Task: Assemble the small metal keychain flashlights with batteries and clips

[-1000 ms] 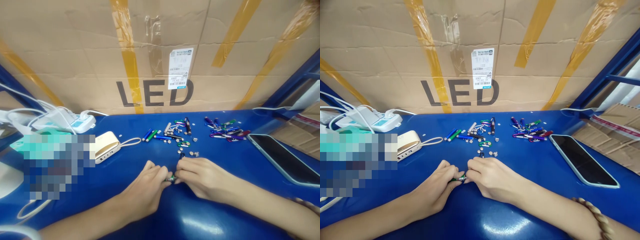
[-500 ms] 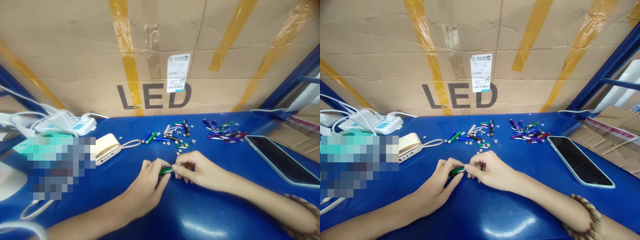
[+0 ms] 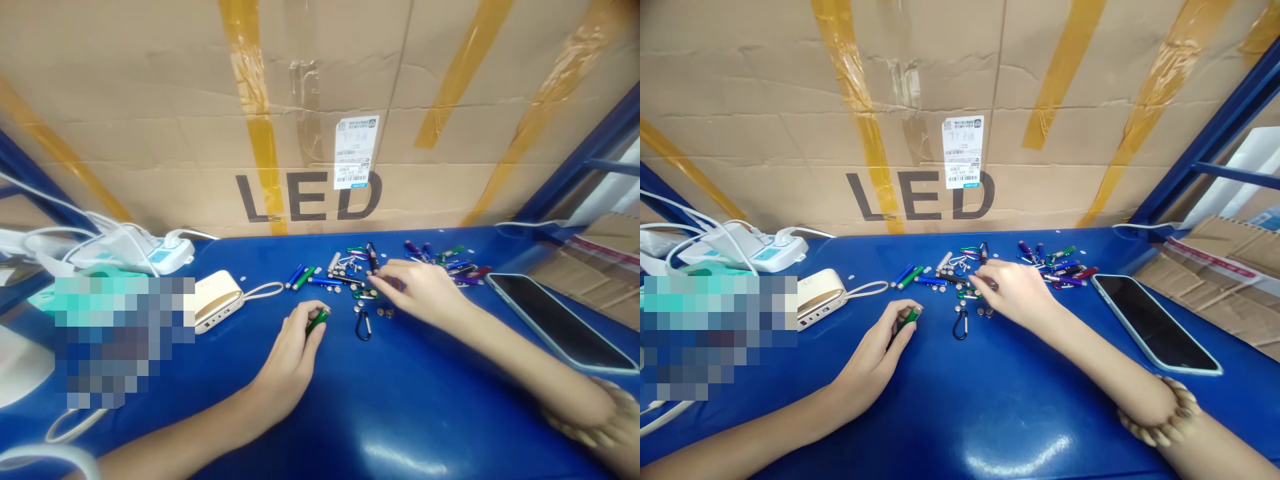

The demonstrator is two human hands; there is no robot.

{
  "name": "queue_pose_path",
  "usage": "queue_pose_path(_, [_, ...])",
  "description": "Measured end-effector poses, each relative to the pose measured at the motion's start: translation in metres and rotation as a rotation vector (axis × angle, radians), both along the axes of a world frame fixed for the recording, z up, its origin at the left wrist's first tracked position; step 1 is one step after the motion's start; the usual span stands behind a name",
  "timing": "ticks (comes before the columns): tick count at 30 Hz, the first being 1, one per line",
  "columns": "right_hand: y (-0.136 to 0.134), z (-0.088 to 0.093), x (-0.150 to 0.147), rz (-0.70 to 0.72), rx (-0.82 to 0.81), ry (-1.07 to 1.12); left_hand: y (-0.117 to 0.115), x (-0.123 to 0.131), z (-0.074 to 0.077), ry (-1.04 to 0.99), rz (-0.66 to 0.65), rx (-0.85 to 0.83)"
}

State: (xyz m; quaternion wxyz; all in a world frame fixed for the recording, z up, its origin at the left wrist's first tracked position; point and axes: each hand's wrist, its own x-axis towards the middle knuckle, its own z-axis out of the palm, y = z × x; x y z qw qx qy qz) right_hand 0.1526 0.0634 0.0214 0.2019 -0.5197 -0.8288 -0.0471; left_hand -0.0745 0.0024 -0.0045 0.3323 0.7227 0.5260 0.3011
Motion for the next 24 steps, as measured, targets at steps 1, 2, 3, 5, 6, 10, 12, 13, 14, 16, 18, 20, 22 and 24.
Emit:
queue_pose_path(1, [0.005, -0.001, 0.003, -0.060, 0.008, -0.040, 0.000, 0.000, -0.001, -0.021, -0.002, 0.013])
queue_pose_path(2, [0.010, -0.003, 0.006, -0.097, 0.008, -0.064, 0.000, -0.001, -0.001, -0.040, -0.011, 0.031])
queue_pose_path(3, [0.013, -0.004, 0.007, -0.120, 0.008, -0.063, 0.000, -0.001, -0.001, -0.058, -0.019, 0.050])
queue_pose_path(5, [0.018, -0.007, 0.004, -0.117, 0.018, 0.006, -0.001, -0.002, 0.000, -0.099, -0.044, 0.078])
queue_pose_path(6, [0.020, -0.008, 0.001, -0.087, 0.020, 0.055, -0.002, -0.003, 0.000, -0.122, -0.057, 0.089])
queue_pose_path(10, [0.033, -0.011, -0.018, 0.086, -0.040, 0.088, -0.003, -0.005, 0.001, -0.207, -0.081, 0.137])
queue_pose_path(12, [0.042, -0.013, -0.027, 0.117, -0.076, 0.041, -0.003, -0.007, 0.002, -0.239, -0.074, 0.137])
queue_pose_path(13, [0.046, -0.013, -0.031, 0.132, -0.094, 0.036, -0.003, -0.008, 0.002, -0.252, -0.073, 0.131])
queue_pose_path(14, [0.050, -0.013, -0.034, 0.150, -0.109, 0.045, -0.003, -0.008, 0.002, -0.263, -0.074, 0.127])
queue_pose_path(16, [0.054, -0.013, -0.038, 0.179, -0.124, 0.084, -0.004, -0.010, 0.002, -0.276, -0.079, 0.118])
queue_pose_path(18, [0.054, -0.011, -0.039, 0.188, -0.107, 0.116, -0.005, -0.011, 0.002, -0.280, -0.085, 0.113])
queue_pose_path(20, [0.049, -0.008, -0.038, 0.169, -0.096, 0.181, -0.006, -0.011, 0.002, -0.280, -0.094, 0.112])
queue_pose_path(22, [0.038, -0.004, -0.039, 0.139, -0.142, 0.326, -0.006, -0.012, 0.002, -0.278, -0.102, 0.111])
queue_pose_path(24, [0.023, 0.001, -0.042, 0.133, -0.232, 0.511, -0.006, -0.013, 0.001, -0.271, -0.110, 0.098])
